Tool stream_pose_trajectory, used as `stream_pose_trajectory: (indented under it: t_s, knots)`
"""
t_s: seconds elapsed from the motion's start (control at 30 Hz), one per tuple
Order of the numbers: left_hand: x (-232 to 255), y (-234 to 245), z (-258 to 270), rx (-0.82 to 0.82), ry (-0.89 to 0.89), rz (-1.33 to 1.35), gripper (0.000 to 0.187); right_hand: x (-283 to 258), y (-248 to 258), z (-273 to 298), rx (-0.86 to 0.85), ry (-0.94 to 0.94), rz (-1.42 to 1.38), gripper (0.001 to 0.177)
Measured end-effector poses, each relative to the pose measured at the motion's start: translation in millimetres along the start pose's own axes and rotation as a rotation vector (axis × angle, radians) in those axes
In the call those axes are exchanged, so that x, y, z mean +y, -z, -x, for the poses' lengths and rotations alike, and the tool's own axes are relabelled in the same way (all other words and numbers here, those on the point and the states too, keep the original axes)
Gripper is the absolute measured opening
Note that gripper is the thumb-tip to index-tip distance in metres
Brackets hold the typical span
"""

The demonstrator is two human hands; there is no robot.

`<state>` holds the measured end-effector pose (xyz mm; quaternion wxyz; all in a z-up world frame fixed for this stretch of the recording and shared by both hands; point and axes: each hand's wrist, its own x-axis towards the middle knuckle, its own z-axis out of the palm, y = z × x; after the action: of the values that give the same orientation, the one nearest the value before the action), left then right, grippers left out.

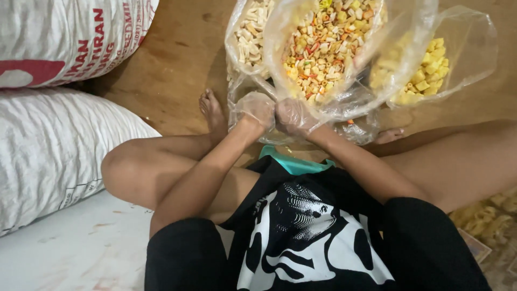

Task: Mixing different types of snacks in large plastic bags by hand

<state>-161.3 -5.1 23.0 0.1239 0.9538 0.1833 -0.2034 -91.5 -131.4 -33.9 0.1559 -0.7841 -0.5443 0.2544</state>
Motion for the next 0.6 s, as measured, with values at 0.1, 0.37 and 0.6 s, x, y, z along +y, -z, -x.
stream_pose_trajectory:
  t_s: [0.1, 0.37, 0.6]
  knots:
    - [-8.3, -17.5, 3.3, -0.035, 0.030, -0.026, 0.019, -11.2, 3.2, -0.1, 0.000, 0.013, -0.128, 0.020]
    - [-16.7, -1.8, 1.1, 0.204, -0.109, -0.123, 0.017, -14.4, 31.7, 3.9, 0.121, 0.003, -0.261, 0.030]
    - [4.4, 76.0, -13.0, 0.267, -0.095, 0.040, 0.019, 18.0, 94.5, -17.6, 0.178, -0.016, -0.116, 0.018]
